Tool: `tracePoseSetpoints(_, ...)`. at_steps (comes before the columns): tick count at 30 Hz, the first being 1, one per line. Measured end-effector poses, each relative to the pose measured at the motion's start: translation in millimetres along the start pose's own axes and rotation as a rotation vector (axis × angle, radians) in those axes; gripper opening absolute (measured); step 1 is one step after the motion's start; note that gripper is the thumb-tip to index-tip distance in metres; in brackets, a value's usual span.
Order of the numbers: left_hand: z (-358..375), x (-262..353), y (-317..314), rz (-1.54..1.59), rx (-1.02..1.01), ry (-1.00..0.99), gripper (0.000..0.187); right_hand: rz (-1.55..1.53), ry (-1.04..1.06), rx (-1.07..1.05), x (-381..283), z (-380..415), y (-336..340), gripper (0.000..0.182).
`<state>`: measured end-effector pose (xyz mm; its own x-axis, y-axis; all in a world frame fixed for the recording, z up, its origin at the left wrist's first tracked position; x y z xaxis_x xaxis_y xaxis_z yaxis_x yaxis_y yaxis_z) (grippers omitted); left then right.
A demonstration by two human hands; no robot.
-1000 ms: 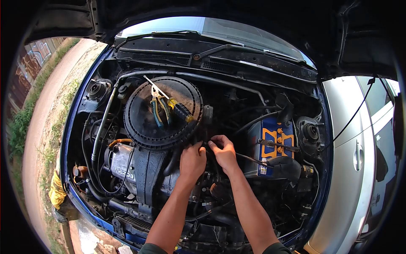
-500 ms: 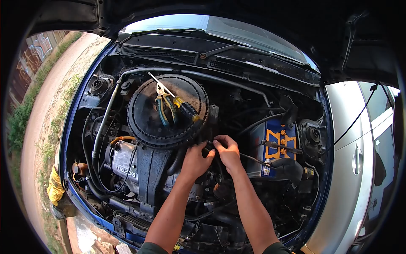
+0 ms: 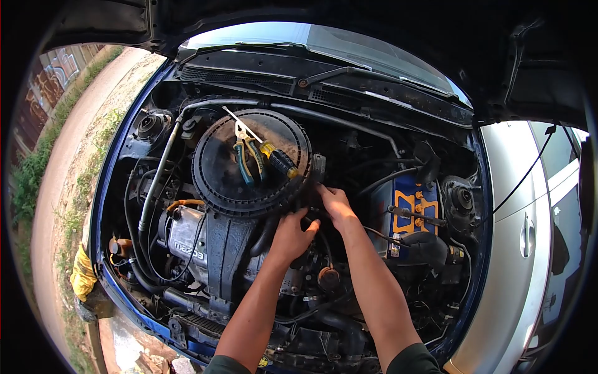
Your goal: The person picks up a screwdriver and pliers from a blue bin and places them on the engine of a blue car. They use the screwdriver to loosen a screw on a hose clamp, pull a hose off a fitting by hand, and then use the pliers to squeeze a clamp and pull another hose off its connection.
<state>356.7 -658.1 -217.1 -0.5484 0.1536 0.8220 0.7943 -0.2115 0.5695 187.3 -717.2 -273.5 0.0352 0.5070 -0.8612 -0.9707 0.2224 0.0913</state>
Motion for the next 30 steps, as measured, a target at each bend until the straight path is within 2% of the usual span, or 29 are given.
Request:
tracePoseSetpoints(6, 1.0, -0.5, 0.3, -0.002, -0.017, 0.019, 0.060, 0.195, 0.149, 0.006, -8.7, -9.2, 1.1, 0.038)
tracePoseSetpoints(9, 1.3, -0.7, 0.0, 0.006, -0.029, 0.028, 0.060, 0.238, 0.066, -0.022, -7.2, -20.3, 4.8, 0.044)
tracePoseSetpoints(16, -2.3, -5.5, -1.8, 0.020, -0.031, 0.016, 0.059, 0.069, 0.049, -0.009, -15.1, 8.9, 5.4, 0.039)
tracePoseSetpoints(24, -4.2, -3.6, 3.0, 0.031, -0.046, 0.044, 0.060, 0.236, 0.092, -0.115, -12.4, 9.1, 10.8, 0.037)
tracePoseSetpoints(27, -3.8, -5.5, 0.5, 0.054, -0.047, 0.022, 0.059, 0.304, 0.119, -0.087, -17.1, 21.8, 11.3, 0.033)
tracePoseSetpoints(30, -0.5, -3.8, 2.5, -0.001, 0.026, -0.014, 0.058, 0.270, 0.138, -0.089, -14.7, 25.8, 9.3, 0.034)
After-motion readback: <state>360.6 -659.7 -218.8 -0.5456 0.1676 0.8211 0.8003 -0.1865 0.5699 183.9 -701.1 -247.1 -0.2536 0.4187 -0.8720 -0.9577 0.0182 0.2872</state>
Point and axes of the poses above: each hand's wrist, its own z-axis away from the middle knuckle, its own y-axis out of the back of the hand, x = y × z, the point moved 4 cm from there along -z, towards the middle knuckle, and after that the axes turned 3 degrees about -y, right-handed, at the moved point
